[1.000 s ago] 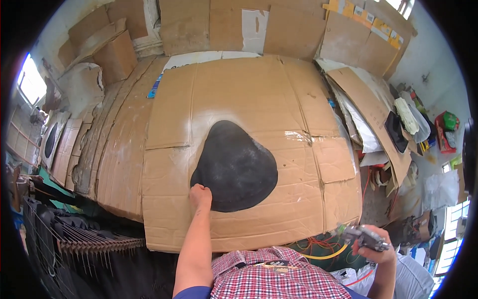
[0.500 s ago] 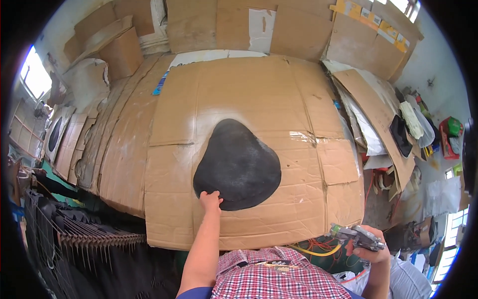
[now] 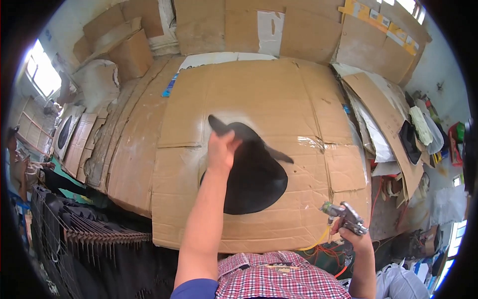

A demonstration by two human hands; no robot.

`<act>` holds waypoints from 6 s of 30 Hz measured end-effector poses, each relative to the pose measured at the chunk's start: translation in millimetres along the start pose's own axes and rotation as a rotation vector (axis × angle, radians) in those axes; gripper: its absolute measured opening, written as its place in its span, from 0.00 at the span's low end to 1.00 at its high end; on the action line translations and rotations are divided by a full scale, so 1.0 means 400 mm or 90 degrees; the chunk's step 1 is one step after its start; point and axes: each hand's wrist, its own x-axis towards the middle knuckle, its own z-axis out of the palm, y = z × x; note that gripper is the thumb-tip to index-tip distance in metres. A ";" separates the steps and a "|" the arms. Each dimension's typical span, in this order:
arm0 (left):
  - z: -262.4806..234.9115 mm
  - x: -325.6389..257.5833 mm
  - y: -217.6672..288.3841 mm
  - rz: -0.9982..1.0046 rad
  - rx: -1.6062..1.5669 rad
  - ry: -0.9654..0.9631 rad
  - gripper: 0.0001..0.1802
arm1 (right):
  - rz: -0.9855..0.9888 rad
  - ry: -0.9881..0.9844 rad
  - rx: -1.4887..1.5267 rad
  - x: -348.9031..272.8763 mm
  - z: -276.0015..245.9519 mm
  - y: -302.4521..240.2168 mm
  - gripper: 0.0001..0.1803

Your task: Apply adhesive or a coating to black material pieces using a spray gun and place them on a drying rack.

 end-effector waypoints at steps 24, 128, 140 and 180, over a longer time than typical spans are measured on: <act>-0.011 -0.021 0.177 0.045 -0.039 -0.065 0.19 | -0.008 -0.002 -0.249 0.595 0.351 0.475 0.27; -0.531 -1.941 1.023 1.103 0.166 0.962 0.26 | -0.154 -1.136 0.124 -0.534 1.986 -0.223 0.39; -0.603 -2.021 0.678 0.825 0.015 1.159 0.27 | -0.403 -1.005 -0.250 -0.458 2.014 -0.060 0.33; -0.635 -2.849 -0.293 -0.684 0.209 2.006 0.32 | -0.720 -1.446 -0.790 -1.793 1.992 2.156 0.52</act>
